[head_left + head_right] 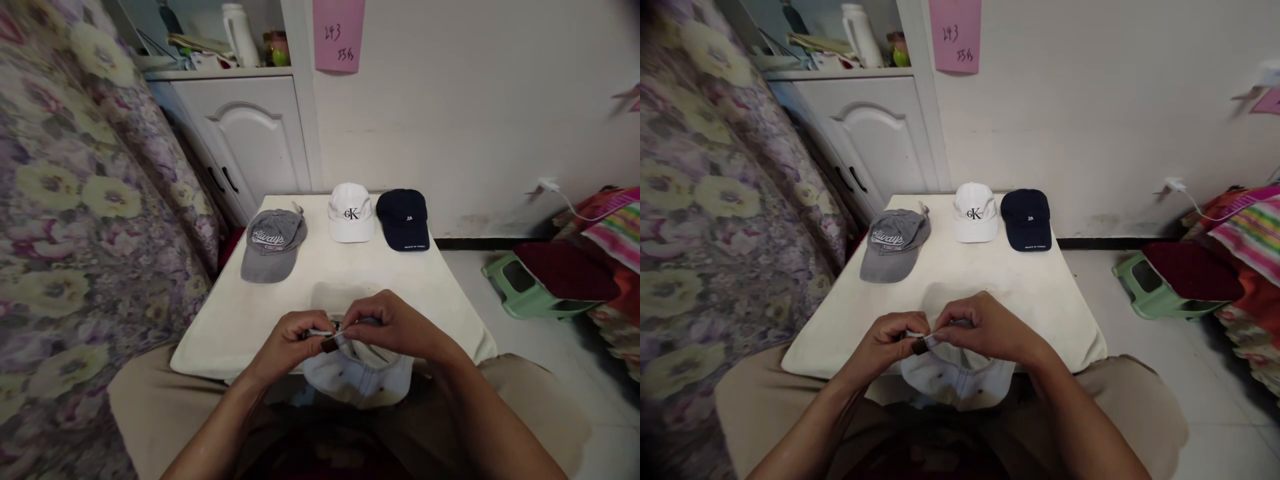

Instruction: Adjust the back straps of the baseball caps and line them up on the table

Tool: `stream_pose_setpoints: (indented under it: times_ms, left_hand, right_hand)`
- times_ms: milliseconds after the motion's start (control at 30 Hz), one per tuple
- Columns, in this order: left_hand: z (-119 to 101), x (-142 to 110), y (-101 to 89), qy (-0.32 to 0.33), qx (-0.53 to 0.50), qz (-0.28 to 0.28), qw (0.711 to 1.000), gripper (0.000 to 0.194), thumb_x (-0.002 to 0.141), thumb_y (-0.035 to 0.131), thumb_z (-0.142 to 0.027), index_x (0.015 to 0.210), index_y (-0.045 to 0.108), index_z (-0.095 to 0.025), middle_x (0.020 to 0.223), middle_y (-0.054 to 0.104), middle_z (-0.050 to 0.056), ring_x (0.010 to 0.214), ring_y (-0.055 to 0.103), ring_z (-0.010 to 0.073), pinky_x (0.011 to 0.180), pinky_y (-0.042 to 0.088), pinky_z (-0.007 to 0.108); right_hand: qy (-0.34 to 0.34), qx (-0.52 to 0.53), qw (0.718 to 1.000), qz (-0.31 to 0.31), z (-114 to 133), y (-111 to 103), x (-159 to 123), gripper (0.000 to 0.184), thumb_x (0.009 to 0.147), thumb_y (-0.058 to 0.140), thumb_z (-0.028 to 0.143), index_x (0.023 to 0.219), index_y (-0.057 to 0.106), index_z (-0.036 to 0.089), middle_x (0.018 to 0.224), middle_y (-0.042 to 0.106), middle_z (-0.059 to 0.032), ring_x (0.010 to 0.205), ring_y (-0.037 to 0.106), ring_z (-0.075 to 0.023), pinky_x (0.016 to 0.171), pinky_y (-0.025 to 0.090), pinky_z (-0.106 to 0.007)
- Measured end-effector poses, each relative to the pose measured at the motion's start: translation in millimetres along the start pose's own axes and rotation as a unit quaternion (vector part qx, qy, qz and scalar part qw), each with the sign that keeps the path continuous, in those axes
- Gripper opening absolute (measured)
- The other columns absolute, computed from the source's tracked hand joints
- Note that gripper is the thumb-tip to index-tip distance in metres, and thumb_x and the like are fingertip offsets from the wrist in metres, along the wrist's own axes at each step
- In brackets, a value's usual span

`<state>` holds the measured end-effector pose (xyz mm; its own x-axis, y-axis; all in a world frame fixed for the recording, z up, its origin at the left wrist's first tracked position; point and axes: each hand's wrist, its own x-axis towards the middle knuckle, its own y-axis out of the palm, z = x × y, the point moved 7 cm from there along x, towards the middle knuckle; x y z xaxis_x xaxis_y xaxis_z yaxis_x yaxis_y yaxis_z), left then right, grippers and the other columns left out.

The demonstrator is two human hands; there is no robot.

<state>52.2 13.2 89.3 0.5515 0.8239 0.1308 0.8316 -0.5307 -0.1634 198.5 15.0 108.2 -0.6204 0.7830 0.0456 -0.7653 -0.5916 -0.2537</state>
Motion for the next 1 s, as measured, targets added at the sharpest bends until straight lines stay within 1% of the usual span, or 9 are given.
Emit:
stream_pose_setpoints:
  times_ms: [133, 233, 400, 567, 733, 867, 933, 1000]
  left_hand:
    - [4.4, -0.9, -1.1, -0.022, -0.002, -0.009, 1.000, 0.024, 0.083, 0.071, -0.034, 0.073, 0.068, -0.012, 0.065, 0.057, 0.001, 0.060, 0.046, 0.0121, 0.057, 0.034, 0.022]
    - [6.4, -1.7, -1.8, -0.025, -0.009, -0.014, 1.000, 0.026, 0.083, 0.071, -0.036, 0.073, 0.069, -0.012, 0.065, 0.058, 0.000, 0.060, 0.046, 0.0120, 0.057, 0.034, 0.022]
    - [8.3, -1.3, -1.9, -0.032, -0.018, -0.015, 0.999, 0.029, 0.081, 0.072, -0.039, 0.073, 0.070, -0.012, 0.063, 0.059, 0.001, 0.059, 0.046, 0.0119, 0.056, 0.035, 0.022]
    - [10.4, 0.0, 0.0, -0.040, -0.033, -0.006, 0.999, 0.030, 0.080, 0.073, -0.041, 0.074, 0.070, -0.012, 0.064, 0.060, 0.002, 0.059, 0.047, 0.0124, 0.056, 0.036, 0.023]
    - [10.5, 1.0, 4.0, -0.048, -0.038, 0.004, 0.998, 0.031, 0.080, 0.073, -0.042, 0.072, 0.069, -0.012, 0.064, 0.059, 0.001, 0.060, 0.047, 0.0126, 0.057, 0.037, 0.022]
    - [10.0, 1.9, 4.9, -0.048, -0.023, 0.007, 0.999, 0.031, 0.081, 0.072, -0.041, 0.069, 0.066, -0.013, 0.062, 0.057, 0.000, 0.058, 0.045, 0.0122, 0.056, 0.036, 0.022]
    - [10.1, 1.9, 4.7, -0.047, -0.021, 0.007, 0.999, 0.032, 0.081, 0.071, -0.042, 0.070, 0.066, -0.013, 0.062, 0.057, 0.000, 0.058, 0.045, 0.0121, 0.056, 0.036, 0.022]
    - [10.5, 1.4, 3.6, -0.048, -0.019, 0.002, 0.999, 0.031, 0.081, 0.072, -0.041, 0.070, 0.067, -0.013, 0.062, 0.058, 0.000, 0.058, 0.046, 0.0122, 0.057, 0.036, 0.023]
  right_hand:
    - [-0.002, 0.004, 1.000, -0.001, -0.1, 0.5, 0.5, 0.018, 0.085, 0.069, 0.034, 0.086, 0.074, 0.016, 0.070, 0.064, 0.0002, 0.062, 0.051, -0.0117, 0.057, 0.039, -0.022]
    - [-0.008, 0.006, 1.000, -0.007, 0.6, 0.6, 1.0, 0.020, 0.085, 0.069, 0.036, 0.086, 0.073, 0.016, 0.071, 0.067, -0.0007, 0.064, 0.054, -0.0124, 0.058, 0.041, -0.023]
    - [-0.010, -0.001, 1.000, -0.017, -0.1, 0.7, 1.9, 0.017, 0.084, 0.069, 0.033, 0.086, 0.074, 0.017, 0.075, 0.070, -0.0014, 0.067, 0.058, -0.0136, 0.061, 0.043, -0.024]
    - [-0.002, 0.018, 1.000, 0.007, -1.7, 2.6, 2.2, 0.017, 0.084, 0.070, 0.033, 0.086, 0.074, 0.017, 0.071, 0.067, 0.0001, 0.063, 0.053, -0.0116, 0.058, 0.040, -0.022]
    - [-0.010, 0.066, 0.997, 0.029, -4.1, 4.5, 4.6, 0.022, 0.083, 0.071, 0.037, 0.085, 0.073, 0.015, 0.072, 0.066, 0.0004, 0.064, 0.052, -0.0112, 0.060, 0.040, -0.022]
    - [0.010, 0.102, 0.994, 0.046, -13.0, 7.8, 7.2, 0.026, 0.083, 0.071, 0.040, 0.084, 0.071, 0.014, 0.065, 0.059, 0.0028, 0.057, 0.044, -0.0085, 0.053, 0.034, -0.020]
    - [0.015, 0.109, 0.993, 0.049, -16.1, 9.3, 8.1, 0.027, 0.082, 0.071, 0.041, 0.084, 0.070, 0.014, 0.063, 0.056, 0.0037, 0.055, 0.042, -0.0077, 0.050, 0.032, -0.019]
    - [0.012, 0.094, 0.995, 0.039, -17.2, 8.7, 8.7, 0.025, 0.082, 0.071, 0.040, 0.084, 0.070, 0.015, 0.065, 0.057, 0.0032, 0.056, 0.042, -0.0081, 0.051, 0.032, -0.020]
